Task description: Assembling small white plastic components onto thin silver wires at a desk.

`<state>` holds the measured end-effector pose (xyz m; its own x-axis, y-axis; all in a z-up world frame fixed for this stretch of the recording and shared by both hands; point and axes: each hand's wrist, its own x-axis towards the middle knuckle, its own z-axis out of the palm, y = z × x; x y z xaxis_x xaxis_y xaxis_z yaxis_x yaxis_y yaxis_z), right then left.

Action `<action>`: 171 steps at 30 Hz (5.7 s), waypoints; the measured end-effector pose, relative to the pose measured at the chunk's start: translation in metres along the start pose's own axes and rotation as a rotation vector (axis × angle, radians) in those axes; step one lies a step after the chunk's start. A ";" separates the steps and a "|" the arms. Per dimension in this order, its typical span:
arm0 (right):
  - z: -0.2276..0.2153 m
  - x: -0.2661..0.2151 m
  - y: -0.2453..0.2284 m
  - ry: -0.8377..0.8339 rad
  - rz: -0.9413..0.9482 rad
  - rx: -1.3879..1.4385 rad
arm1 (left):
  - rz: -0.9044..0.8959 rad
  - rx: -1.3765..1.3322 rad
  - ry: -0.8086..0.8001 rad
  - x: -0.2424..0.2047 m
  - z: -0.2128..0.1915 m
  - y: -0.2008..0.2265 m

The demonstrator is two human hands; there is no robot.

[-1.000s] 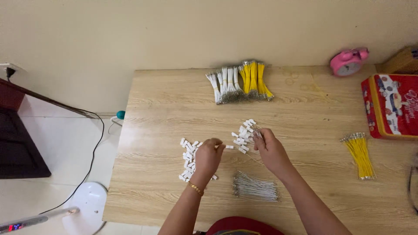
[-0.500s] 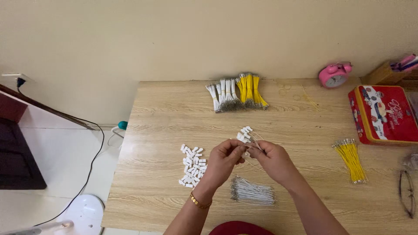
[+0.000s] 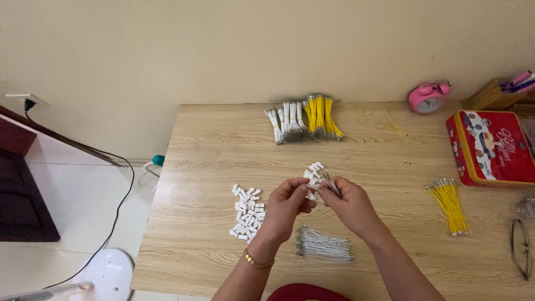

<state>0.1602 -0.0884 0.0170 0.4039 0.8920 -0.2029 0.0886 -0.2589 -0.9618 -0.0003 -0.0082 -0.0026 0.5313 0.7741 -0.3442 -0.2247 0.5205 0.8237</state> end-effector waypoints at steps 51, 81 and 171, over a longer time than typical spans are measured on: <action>0.012 0.006 -0.020 -0.027 -0.076 -0.513 | -0.122 -0.414 0.073 0.024 -0.013 -0.029; 0.031 0.035 0.091 -0.162 -0.011 -0.631 | -0.129 0.164 0.165 0.047 -0.057 -0.080; 0.005 -0.065 -0.048 0.081 -0.425 -0.443 | -0.071 -0.424 0.052 -0.047 0.019 -0.011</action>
<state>0.1252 -0.1325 0.0754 0.3165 0.9245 0.2123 0.6198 -0.0321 -0.7841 -0.0074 -0.0571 0.0127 0.5184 0.7423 -0.4246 -0.5105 0.6670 0.5427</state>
